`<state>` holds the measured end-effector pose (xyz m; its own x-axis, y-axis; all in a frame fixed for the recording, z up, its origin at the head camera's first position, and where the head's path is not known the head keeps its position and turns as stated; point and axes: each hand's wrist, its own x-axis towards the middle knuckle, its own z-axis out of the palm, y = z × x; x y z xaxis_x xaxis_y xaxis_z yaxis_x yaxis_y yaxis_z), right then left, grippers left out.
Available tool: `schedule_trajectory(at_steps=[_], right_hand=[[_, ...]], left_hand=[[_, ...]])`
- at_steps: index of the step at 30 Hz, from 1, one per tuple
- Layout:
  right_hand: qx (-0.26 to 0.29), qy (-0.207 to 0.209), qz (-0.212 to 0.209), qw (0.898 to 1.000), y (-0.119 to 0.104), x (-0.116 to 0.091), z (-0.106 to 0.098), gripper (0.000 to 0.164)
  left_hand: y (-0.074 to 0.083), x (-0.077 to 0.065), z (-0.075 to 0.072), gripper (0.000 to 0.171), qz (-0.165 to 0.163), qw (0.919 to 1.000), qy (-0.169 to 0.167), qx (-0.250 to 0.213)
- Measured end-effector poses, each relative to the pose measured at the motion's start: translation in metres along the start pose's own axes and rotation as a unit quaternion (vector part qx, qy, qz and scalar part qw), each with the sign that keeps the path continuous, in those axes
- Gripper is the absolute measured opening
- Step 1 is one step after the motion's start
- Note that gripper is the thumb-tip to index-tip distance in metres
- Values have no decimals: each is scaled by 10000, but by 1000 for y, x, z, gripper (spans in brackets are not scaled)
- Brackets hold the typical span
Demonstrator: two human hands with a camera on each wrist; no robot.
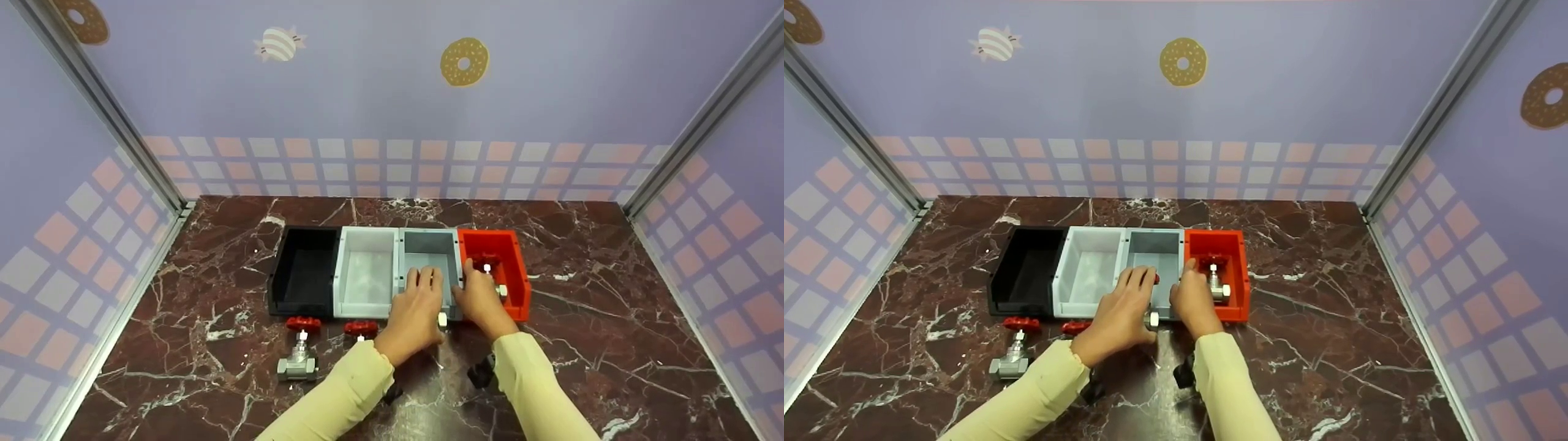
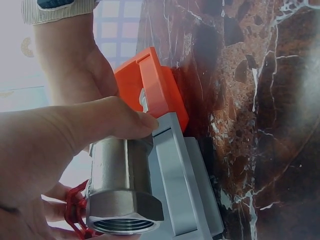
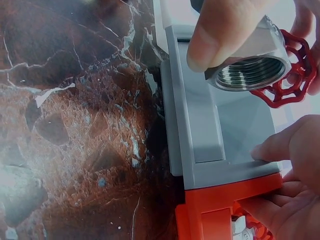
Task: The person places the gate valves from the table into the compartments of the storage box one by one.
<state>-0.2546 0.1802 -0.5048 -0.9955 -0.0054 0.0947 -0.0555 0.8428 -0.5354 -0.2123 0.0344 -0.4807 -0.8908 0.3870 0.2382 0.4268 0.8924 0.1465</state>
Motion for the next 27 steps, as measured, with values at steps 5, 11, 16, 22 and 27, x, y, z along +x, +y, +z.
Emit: schedule_trajectory(at_steps=[5, 11, 16, 22, 27], right_hand=[[7, 130, -158, 9998, 0, -1, 0, 61], [35, 52, -137, 9999, -1, -2, 0, 61], [112, 40, -106, 9999, 1, -1, -1, 59], [168, 35, -75, 9998, 1, 0, -1, 59], [260, -39, 23, 9997, 0, 0, -2, 60]], left_hand=[[-1, 1, -2, 118, 22, 10000, 28, 5], [-2, 2, -3, 117, 28, 10000, -3, -45], [-2, 5, -3, 117, 1, 9999, -109, 18], [-3, 9, -2, 116, -13, 10000, -70, 8], [-4, 10, -2, 112, 12, 10000, 53, 42]])
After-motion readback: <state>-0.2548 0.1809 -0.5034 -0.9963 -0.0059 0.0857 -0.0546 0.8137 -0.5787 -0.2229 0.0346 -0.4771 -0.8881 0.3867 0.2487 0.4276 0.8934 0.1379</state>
